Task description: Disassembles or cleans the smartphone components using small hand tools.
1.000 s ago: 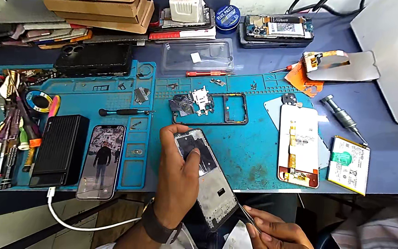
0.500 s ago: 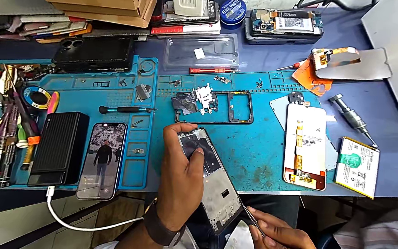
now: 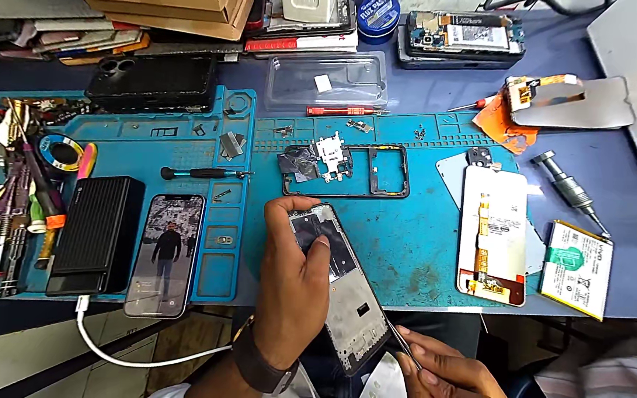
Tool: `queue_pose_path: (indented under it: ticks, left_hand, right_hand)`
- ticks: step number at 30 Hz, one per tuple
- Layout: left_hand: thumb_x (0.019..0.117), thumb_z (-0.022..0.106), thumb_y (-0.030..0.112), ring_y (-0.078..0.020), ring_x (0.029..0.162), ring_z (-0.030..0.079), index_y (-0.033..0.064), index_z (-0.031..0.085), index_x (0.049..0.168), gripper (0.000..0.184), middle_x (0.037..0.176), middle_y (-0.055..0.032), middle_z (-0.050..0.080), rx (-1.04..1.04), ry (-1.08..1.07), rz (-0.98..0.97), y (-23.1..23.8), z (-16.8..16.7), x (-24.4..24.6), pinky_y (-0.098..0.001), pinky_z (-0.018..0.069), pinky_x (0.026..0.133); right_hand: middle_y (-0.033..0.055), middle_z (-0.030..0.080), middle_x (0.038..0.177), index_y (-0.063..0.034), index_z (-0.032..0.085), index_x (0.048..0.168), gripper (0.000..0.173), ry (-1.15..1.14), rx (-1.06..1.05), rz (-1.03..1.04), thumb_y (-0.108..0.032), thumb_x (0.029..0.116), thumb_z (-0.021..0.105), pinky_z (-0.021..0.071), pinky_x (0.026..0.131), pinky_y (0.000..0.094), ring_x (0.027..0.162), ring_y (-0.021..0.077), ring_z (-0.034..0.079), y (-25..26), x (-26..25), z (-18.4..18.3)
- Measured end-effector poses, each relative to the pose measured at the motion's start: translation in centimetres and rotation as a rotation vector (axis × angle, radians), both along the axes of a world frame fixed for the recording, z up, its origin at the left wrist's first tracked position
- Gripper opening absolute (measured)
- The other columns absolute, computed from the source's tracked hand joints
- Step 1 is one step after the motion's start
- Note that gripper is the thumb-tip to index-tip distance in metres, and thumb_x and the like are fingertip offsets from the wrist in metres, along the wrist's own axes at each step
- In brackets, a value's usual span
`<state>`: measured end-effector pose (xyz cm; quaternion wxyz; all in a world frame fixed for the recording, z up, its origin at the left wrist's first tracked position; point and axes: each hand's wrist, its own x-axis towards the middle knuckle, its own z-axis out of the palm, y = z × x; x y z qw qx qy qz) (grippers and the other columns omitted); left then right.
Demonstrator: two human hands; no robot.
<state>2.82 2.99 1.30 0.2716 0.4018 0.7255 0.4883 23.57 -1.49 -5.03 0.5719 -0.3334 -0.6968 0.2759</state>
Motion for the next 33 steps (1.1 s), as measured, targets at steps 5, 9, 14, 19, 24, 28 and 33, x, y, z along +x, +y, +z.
queue_pose_path:
  ticks: [5,9,14,19,24,28,33]
  left_hand:
    - [0.0932,0.055,0.010,-0.0109,0.107,0.067,0.0191,0.047,0.136,0.044,0.129,0.0017,0.064,-0.008,0.016,0.003,-0.1,-0.1,0.0,-0.0328,0.0589,0.077]
    - [0.0938,0.055,0.009,-0.0108,0.109,0.066,0.0190,0.047,0.136,0.044,0.130,0.0020,0.063,-0.002,0.028,-0.005,-0.1,-0.2,-0.1,-0.0335,0.0588,0.079]
    - [0.0936,0.055,0.010,-0.0113,0.104,0.067,0.0187,0.047,0.136,0.044,0.125,0.0004,0.063,-0.010,0.005,0.007,-0.1,-0.2,0.0,-0.0331,0.0598,0.076]
    - [0.0934,0.055,0.010,-0.0105,0.109,0.065,0.0187,0.047,0.136,0.044,0.129,0.0021,0.063,-0.011,0.022,-0.001,-0.1,-0.2,-0.1,-0.0331,0.0584,0.079]
    - [0.0935,0.055,0.010,-0.0104,0.107,0.066,0.0195,0.048,0.135,0.043,0.128,0.0026,0.064,-0.007,0.029,-0.004,-0.1,-0.2,-0.1,-0.0330,0.0592,0.077]
    - [0.0935,0.055,0.010,-0.0104,0.109,0.066,0.0193,0.047,0.135,0.043,0.128,0.0025,0.064,-0.014,0.020,0.001,-0.1,-0.3,-0.2,-0.0330,0.0588,0.079]
    - [0.0937,0.056,0.011,-0.0111,0.105,0.066,0.0197,0.048,0.135,0.043,0.125,0.0018,0.063,-0.013,0.009,0.009,-0.1,-0.4,-0.2,-0.0341,0.0597,0.077]
  right_hand:
    - [0.0028,0.071,0.096,-0.0081,0.061,0.089,0.016,-0.033,0.035,0.008,-0.002,0.0884,0.076,0.0679,0.086,0.0378,0.100,0.0223,0.075,0.8,-0.5,-0.2]
    - [0.0026,0.071,0.094,-0.0087,0.060,0.089,0.017,-0.055,0.046,-0.021,-0.004,0.0887,0.076,0.0679,0.084,0.0358,0.096,0.0202,0.076,1.3,-1.0,0.1]
    - [0.0042,0.071,0.096,-0.0072,0.059,0.090,0.016,-0.038,0.020,0.009,-0.002,0.0893,0.074,0.0688,0.085,0.0405,0.099,0.0245,0.076,0.5,-0.5,0.3]
    - [0.0072,0.071,0.097,-0.0044,0.060,0.089,0.013,-0.079,0.012,0.027,0.001,0.0896,0.072,0.0680,0.086,0.0407,0.103,0.0254,0.076,-0.1,0.0,0.5]
    - [0.0058,0.071,0.096,-0.0053,0.059,0.088,0.015,-0.115,0.092,0.025,0.000,0.0898,0.073,0.0673,0.087,0.0396,0.102,0.0244,0.075,1.0,-0.7,0.0]
    - [0.0059,0.072,0.096,-0.0056,0.062,0.088,0.013,-0.122,0.105,0.007,-0.001,0.0900,0.073,0.0670,0.087,0.0373,0.100,0.0231,0.075,1.8,-1.5,0.2]
    - [0.0068,0.072,0.098,-0.0058,0.062,0.091,0.011,-0.124,0.011,0.044,-0.002,0.0911,0.073,0.0679,0.086,0.0395,0.103,0.0250,0.076,0.3,0.1,0.8]
